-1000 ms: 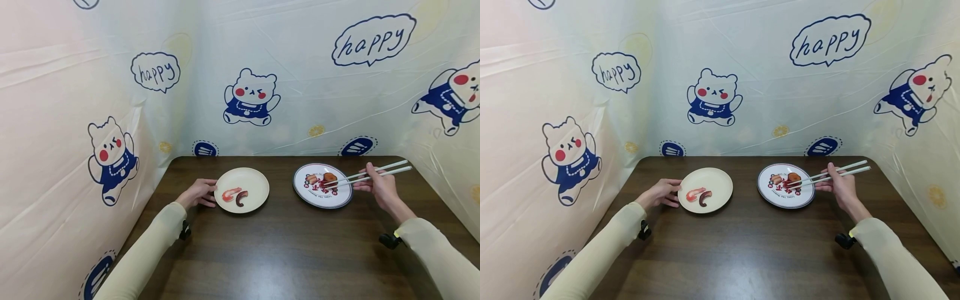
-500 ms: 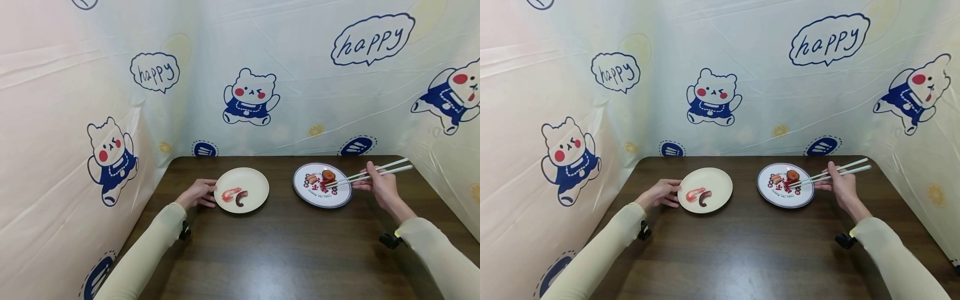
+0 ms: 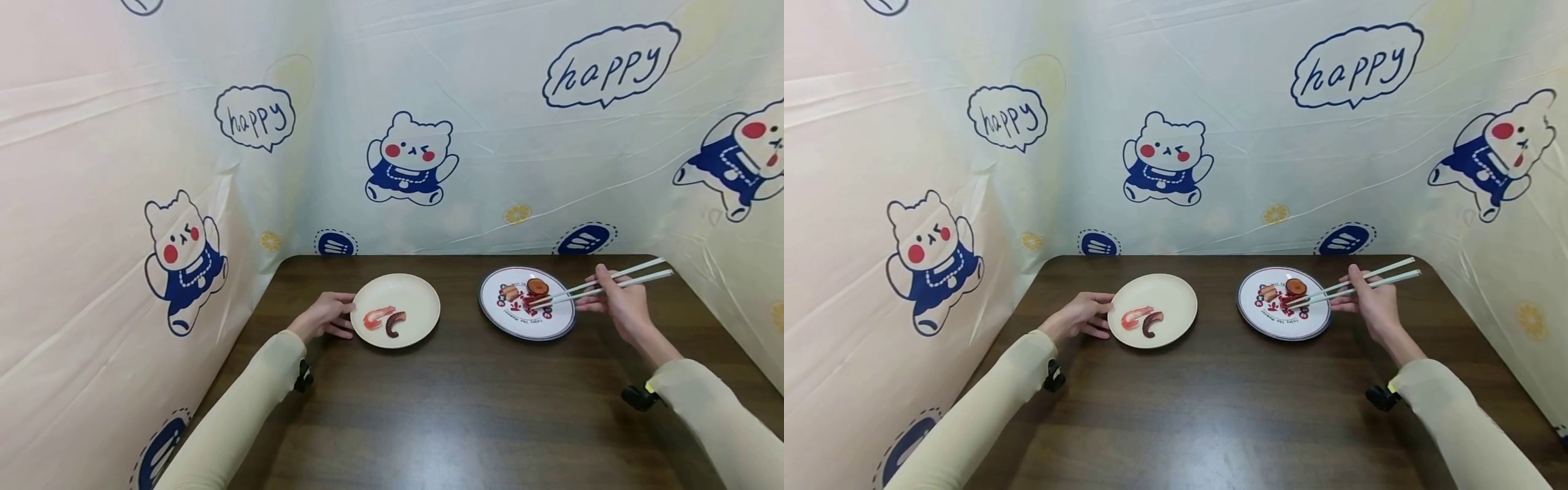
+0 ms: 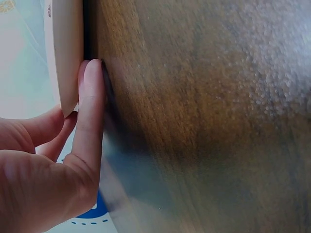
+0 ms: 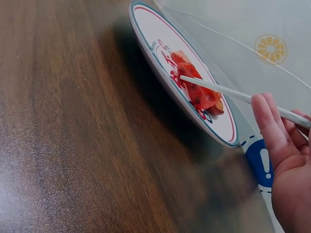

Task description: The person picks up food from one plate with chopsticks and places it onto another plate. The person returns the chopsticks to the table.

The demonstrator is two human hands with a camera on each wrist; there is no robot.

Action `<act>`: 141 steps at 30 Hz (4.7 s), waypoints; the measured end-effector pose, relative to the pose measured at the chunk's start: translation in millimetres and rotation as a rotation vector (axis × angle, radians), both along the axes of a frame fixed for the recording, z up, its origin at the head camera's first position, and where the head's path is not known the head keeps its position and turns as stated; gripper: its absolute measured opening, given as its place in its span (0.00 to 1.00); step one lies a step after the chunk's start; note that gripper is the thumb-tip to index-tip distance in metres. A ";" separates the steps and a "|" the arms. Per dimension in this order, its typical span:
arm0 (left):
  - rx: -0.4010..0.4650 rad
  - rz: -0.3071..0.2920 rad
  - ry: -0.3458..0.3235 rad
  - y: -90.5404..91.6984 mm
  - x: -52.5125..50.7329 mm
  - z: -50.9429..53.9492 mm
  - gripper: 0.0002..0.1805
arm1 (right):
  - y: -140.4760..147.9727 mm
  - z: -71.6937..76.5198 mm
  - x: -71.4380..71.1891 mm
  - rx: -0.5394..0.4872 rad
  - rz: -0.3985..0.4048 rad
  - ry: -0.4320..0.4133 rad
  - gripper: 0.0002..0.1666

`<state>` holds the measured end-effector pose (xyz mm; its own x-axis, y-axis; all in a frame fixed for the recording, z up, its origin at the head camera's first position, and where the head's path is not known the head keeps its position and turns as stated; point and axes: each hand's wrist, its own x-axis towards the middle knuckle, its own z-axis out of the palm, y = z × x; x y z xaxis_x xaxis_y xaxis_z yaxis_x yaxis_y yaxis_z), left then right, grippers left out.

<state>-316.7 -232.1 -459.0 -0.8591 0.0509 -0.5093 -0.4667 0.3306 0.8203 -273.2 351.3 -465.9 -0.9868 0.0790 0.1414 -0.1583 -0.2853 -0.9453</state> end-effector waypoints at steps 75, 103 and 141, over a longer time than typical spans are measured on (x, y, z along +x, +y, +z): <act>0.010 0.020 -0.007 -0.2 -2.2 -2.1 0.26 | 28.2 15.3 -51.3 -0.154 0.300 -0.259 0.28; -0.008 0.010 -0.009 -0.1 -1.2 0.3 0.27 | 18.9 36.5 -65.1 -0.169 0.429 -0.246 0.29; -0.008 0.004 -0.002 1.0 -1.9 -0.3 0.26 | -27.1 39.3 -81.2 -0.122 0.428 -0.313 0.26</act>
<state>-318.6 -231.1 -459.3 -0.8583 0.0433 -0.5114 -0.4697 0.3353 0.8167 -354.3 324.2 -426.5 -0.9279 -0.3417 -0.1492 0.2796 -0.3729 -0.8848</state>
